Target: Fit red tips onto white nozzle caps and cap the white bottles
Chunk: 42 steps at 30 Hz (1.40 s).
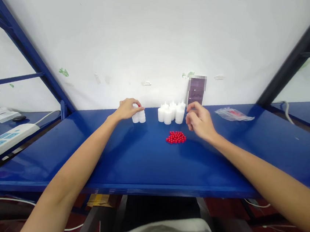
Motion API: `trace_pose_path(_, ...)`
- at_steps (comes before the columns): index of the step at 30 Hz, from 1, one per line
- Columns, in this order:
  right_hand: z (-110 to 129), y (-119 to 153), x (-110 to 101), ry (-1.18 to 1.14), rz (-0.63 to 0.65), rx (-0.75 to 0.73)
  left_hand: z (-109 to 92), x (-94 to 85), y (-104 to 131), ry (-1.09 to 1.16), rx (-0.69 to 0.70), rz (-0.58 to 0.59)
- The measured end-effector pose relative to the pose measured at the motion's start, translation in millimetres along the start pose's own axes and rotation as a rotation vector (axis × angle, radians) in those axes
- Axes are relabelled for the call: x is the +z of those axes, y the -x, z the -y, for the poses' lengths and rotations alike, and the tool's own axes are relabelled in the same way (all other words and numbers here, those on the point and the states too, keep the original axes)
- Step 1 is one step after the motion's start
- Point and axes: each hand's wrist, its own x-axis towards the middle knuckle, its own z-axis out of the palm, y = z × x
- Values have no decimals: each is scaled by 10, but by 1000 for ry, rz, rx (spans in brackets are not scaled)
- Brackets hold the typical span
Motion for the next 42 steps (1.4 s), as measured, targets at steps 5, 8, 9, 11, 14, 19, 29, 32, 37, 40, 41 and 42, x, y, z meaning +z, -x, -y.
trace_pose_path(5, 193, -13, 70, 142, 128, -112, 12, -7, 84, 180, 25, -223)
trace_pose_path(8, 366, -209, 227, 187, 167, -182, 39, -40, 130, 280, -7, -461)
trace_pose_path(9, 417, -304, 308, 203, 180, -185, 57, -44, 149, 299, -49, -518)
trace_pose_path(11, 495, -518, 507, 236, 243, -199, 106, -35, 199, 337, -152, -578)
trace_pose_path(14, 543, -824, 838, 276, 228, -211, 195, 24, 300, 383, -277, -561)
trace_pose_path(19, 487, -1070, 1221, 399, 245, -225, 274, 153, 435, 402, -357, -392)
trace_pose_path(29, 367, -1137, 1398, 572, 323, -184, 249, 288, 426, 308, 17, -318)
trace_pose_path(32, 315, -1119, 1414, 574, 353, -209, 260, 331, 420, 274, 31, -271)
trace_pose_path(37, 245, -1070, 1443, 519, 333, -224, 257, 351, 436, 290, 1, -246)
trace_pose_path(40, 317, -1060, 1332, 485, 285, -261, 257, 344, 432, 342, -49, -314)
trace_pose_path(41, 365, -1053, 1250, 482, 248, -284, 264, 332, 423, 354, -69, -377)
trace_pose_path(42, 420, -1038, 1145, 484, 204, -316, 273, 312, 411, 354, -85, -459)
